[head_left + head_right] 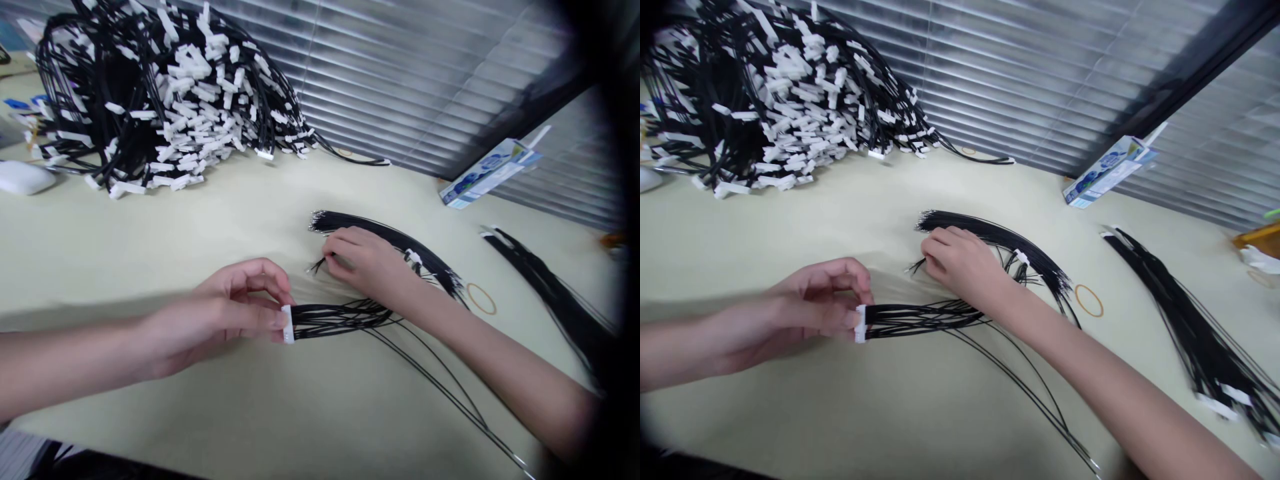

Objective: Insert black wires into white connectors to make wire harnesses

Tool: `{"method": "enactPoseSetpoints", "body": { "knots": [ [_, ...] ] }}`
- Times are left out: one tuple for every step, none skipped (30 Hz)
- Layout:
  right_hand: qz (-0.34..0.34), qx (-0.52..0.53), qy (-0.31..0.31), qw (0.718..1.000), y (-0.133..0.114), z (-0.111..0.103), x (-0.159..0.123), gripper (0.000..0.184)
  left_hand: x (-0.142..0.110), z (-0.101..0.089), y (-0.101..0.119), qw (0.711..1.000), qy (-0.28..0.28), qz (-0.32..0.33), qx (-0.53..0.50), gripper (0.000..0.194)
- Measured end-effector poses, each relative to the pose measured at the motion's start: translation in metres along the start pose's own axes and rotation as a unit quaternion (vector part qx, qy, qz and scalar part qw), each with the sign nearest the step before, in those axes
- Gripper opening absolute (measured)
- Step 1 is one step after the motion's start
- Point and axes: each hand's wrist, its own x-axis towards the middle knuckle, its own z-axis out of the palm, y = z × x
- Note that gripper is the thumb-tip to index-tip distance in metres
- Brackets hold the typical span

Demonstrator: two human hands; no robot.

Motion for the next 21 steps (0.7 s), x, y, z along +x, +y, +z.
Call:
{"method": "enactPoseSetpoints", "body": {
  "knots": [
    [-0.001,0.005,0.000,1.000,0.000,-0.001,0.000,0.017,0.000,0.000,0.000,1.000,0.000,-0.002,-0.001,0.020],
    [-0.004,0.013,-0.001,1.000,0.000,-0.001,0.000,0.017,0.000,0.000,0.000,1.000,0.002,-0.005,0.000,0.020],
    [-0.011,0.022,-0.004,1.000,0.000,-0.003,0.000,0.017,0.000,0.000,0.001,1.000,0.006,-0.008,0.002,0.020],
    [-0.020,0.033,-0.008,0.999,0.000,-0.004,0.000,0.016,0.000,0.000,0.001,1.000,0.008,-0.008,0.002,0.020],
    [-0.032,0.045,-0.013,0.998,0.000,-0.005,0.001,0.016,0.001,0.000,0.001,1.000,0.009,-0.007,0.003,0.020],
    [-0.045,0.055,-0.020,0.997,0.000,-0.006,0.001,0.017,0.001,0.000,0.000,1.000,0.009,-0.006,0.003,0.020],
    [-0.055,0.064,-0.025,0.996,0.000,-0.007,0.002,0.017,0.001,0.000,0.000,1.000,0.006,-0.004,0.001,0.020],
    [-0.063,0.072,-0.029,0.995,0.000,-0.007,0.002,0.017,0.001,-0.001,0.000,1.000,0.004,-0.002,-0.002,0.020],
    [-0.067,0.078,-0.031,0.994,0.000,-0.007,0.003,0.016,0.000,-0.001,-0.001,1.000,0.002,0.001,-0.005,0.020],
    [-0.069,0.082,-0.030,0.994,0.000,-0.007,0.003,0.016,0.000,-0.001,-0.001,1.000,0.001,0.002,-0.006,0.019],
    [-0.068,0.086,-0.027,0.994,-0.001,-0.006,0.003,0.017,0.000,0.000,-0.001,1.000,0.001,0.003,-0.008,0.019],
    [-0.066,0.089,-0.021,0.994,-0.001,-0.006,0.002,0.016,0.000,0.000,0.000,1.000,0.001,0.004,-0.009,0.019],
    [-0.062,0.092,-0.012,0.994,-0.002,-0.005,0.002,0.016,-0.001,0.000,0.000,1.000,0.004,0.004,-0.010,0.019],
    [-0.057,0.095,0.003,0.994,-0.004,-0.006,0.002,0.015,-0.001,0.001,0.001,1.000,0.007,0.002,-0.011,0.019],
    [-0.051,0.097,0.021,0.994,-0.005,-0.007,0.002,0.014,-0.001,0.001,0.002,1.000,0.010,0.000,-0.010,0.019],
    [-0.044,0.098,0.042,0.993,-0.007,-0.009,0.002,0.013,-0.001,0.001,0.002,1.000,0.011,0.000,-0.010,0.019],
    [-0.034,0.101,0.065,0.992,-0.009,-0.013,0.002,0.012,-0.001,0.002,0.002,1.000,0.010,0.001,-0.009,0.020],
    [-0.019,0.104,0.093,0.990,-0.012,-0.018,0.002,0.012,-0.001,0.002,0.002,1.000,0.006,0.004,-0.009,0.020],
    [0.001,0.110,0.124,0.986,-0.015,-0.024,0.001,0.012,0.000,0.001,0.002,1.000,0.000,0.009,-0.010,0.020],
    [0.022,0.120,0.161,0.980,-0.020,-0.032,0.001,0.012,0.001,0.001,0.001,1.000,-0.005,0.015,-0.013,0.021],
    [0.045,0.126,0.194,0.972,-0.026,-0.040,-0.001,0.013,0.001,0.000,-0.001,1.000,-0.009,0.021,-0.017,0.021]
  ]
}}
